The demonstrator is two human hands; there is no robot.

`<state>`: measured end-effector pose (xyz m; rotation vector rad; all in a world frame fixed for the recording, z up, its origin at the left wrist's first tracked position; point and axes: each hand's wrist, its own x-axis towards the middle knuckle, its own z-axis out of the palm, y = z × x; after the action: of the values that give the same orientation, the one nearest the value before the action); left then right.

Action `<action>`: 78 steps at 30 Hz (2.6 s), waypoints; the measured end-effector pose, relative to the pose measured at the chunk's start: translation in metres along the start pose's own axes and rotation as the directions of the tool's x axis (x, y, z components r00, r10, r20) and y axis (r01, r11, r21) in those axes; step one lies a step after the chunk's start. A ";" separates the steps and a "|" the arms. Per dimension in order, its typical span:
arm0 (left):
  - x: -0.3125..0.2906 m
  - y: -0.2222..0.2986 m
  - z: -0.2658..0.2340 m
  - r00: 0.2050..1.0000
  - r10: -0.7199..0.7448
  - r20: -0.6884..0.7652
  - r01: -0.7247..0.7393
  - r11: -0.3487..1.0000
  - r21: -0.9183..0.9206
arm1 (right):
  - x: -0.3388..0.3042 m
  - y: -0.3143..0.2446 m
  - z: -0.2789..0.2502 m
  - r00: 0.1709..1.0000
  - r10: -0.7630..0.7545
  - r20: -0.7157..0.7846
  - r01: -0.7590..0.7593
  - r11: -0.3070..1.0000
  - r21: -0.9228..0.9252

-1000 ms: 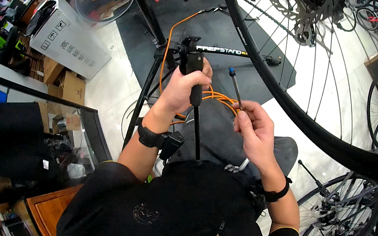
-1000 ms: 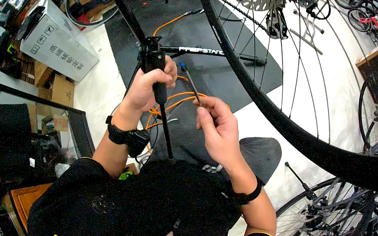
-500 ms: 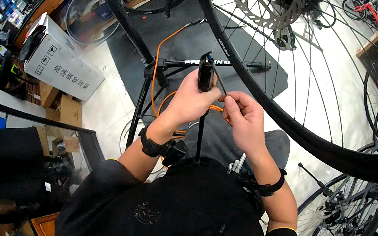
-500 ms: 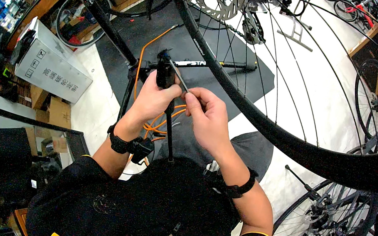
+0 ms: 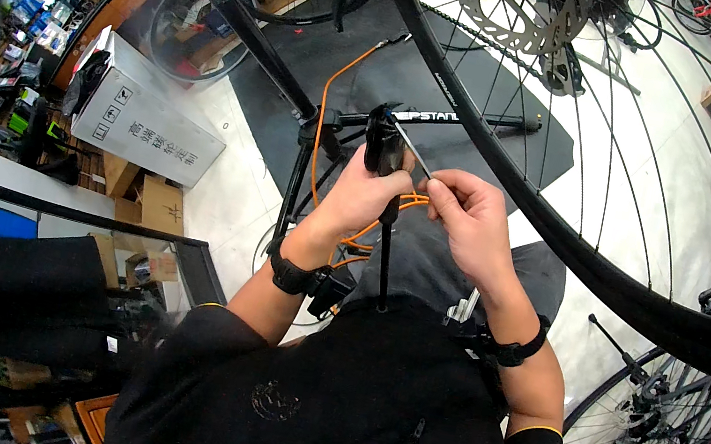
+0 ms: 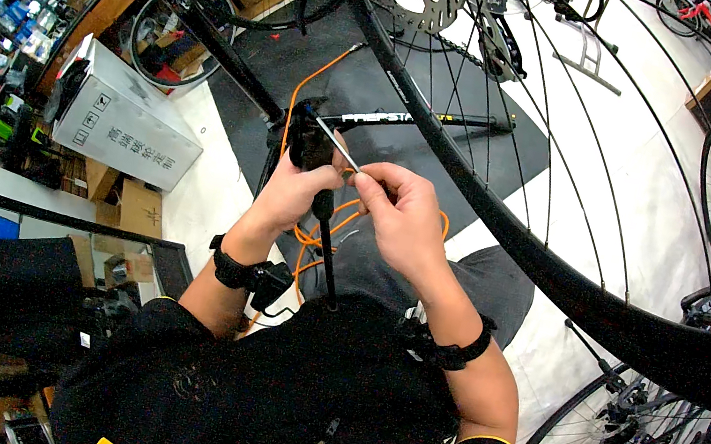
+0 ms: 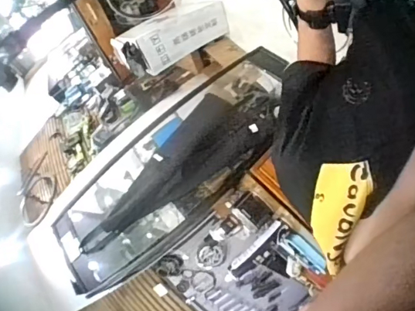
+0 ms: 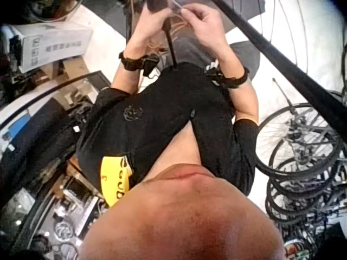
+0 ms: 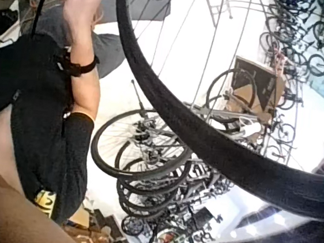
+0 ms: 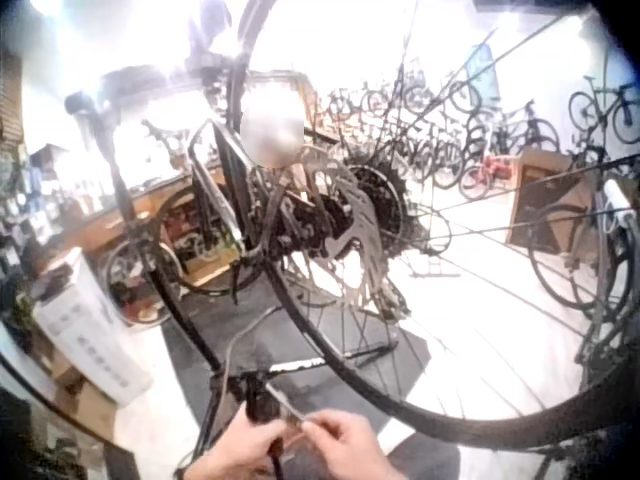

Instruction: The person assembles a bicycle in a shop, using a screwdriver to tighten bolts on the handlebar stem and attaching a seat post clamp to the frame. They retrieve parts from a box and adjust components on the bike frame.

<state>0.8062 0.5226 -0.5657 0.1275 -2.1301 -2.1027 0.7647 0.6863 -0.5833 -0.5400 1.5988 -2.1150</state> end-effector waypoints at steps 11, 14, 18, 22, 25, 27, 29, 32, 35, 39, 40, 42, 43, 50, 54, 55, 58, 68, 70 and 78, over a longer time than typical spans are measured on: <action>-0.004 -0.011 0.003 0.996 -0.002 -0.085 0.025 0.964 0.266 | -0.015 -0.013 0.017 0.984 -0.109 -0.142 0.054 0.935 -0.350; -0.010 -0.020 0.003 0.994 0.031 -0.104 -0.002 0.964 0.267 | -0.015 -0.005 0.012 0.997 -0.031 -0.068 0.019 0.984 -0.179; -0.017 -0.021 -0.005 0.997 0.027 0.066 -0.047 0.943 0.329 | -0.012 0.019 -0.002 1.000 -0.020 -0.006 0.018 0.990 -0.141; -0.042 -0.030 -0.015 0.947 -0.195 0.255 0.075 0.908 0.413 | -0.013 0.032 -0.008 1.000 -0.004 0.001 0.004 0.999 -0.035; -0.063 -0.049 -0.011 0.916 -0.186 0.356 0.000 0.886 0.464 | -0.007 0.031 -0.006 1.000 -0.010 -0.018 0.012 0.992 0.125; -0.066 -0.053 -0.011 0.926 -0.153 0.346 -0.053 0.852 0.520 | 0.001 0.026 -0.008 0.999 -0.024 -0.021 0.025 0.997 0.071; -0.061 -0.044 -0.022 0.952 -0.122 0.282 -0.072 0.804 0.591 | 0.010 0.016 -0.007 0.998 -0.053 -0.015 0.055 0.993 0.103; -0.056 -0.020 -0.034 0.974 -0.024 0.226 -0.126 0.769 0.626 | 0.030 0.012 -0.001 0.973 -0.230 -0.030 0.231 0.954 0.192; -0.052 -0.002 -0.043 0.962 -0.061 0.264 -0.127 0.758 0.639 | 0.044 0.008 0.003 0.957 -0.289 -0.009 0.288 0.949 0.126; -0.042 0.012 -0.045 0.965 0.021 0.261 -0.190 0.740 0.645 | 0.057 0.001 0.015 0.903 -0.409 -0.128 0.411 0.912 -0.017; -0.040 0.019 -0.041 0.975 0.033 0.220 -0.173 0.731 0.660 | 0.057 -0.004 0.019 0.903 -0.395 -0.168 0.400 0.916 -0.002; -0.035 0.022 -0.043 0.983 0.079 0.168 -0.171 0.739 0.652 | 0.063 -0.009 0.020 0.900 -0.376 -0.220 0.395 0.918 0.046; -0.031 0.023 -0.046 0.981 0.088 0.175 -0.180 0.759 0.626 | 0.065 -0.011 0.021 0.908 -0.342 -0.244 0.375 0.921 0.104; -0.016 0.025 -0.043 0.956 0.204 0.212 -0.292 0.744 0.602 | 0.073 -0.025 0.027 0.869 -0.337 -0.363 0.435 0.870 0.232; -0.012 0.025 -0.045 0.954 0.208 0.215 -0.297 0.725 0.622 | 0.074 -0.026 0.028 0.857 -0.336 -0.391 0.433 0.880 0.193; -0.012 0.025 -0.045 0.954 0.212 0.214 -0.300 0.723 0.622 | 0.075 -0.027 0.028 0.859 -0.333 -0.389 0.428 0.883 0.190; -0.010 0.023 -0.046 0.951 0.223 0.214 -0.309 0.737 0.602 | 0.075 -0.029 0.027 0.857 -0.336 -0.391 0.427 0.888 0.172; -0.005 0.022 -0.047 0.943 0.249 0.219 -0.331 0.737 0.589 | 0.085 -0.025 0.022 0.849 -0.405 -0.341 0.447 0.893 0.052; -0.005 0.022 -0.047 0.946 0.236 0.223 -0.323 0.756 0.569 | 0.085 -0.027 0.018 0.856 -0.423 -0.296 0.441 0.898 -0.009; -0.004 0.016 -0.052 0.953 0.233 0.196 -0.303 0.784 0.542 | 0.084 -0.042 0.009 0.935 -0.331 -0.125 0.331 0.943 -0.020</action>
<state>0.8194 0.4725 -0.5494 -0.2364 -2.5991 -1.2959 0.6957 0.6425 -0.5367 -0.7329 1.6714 -2.4392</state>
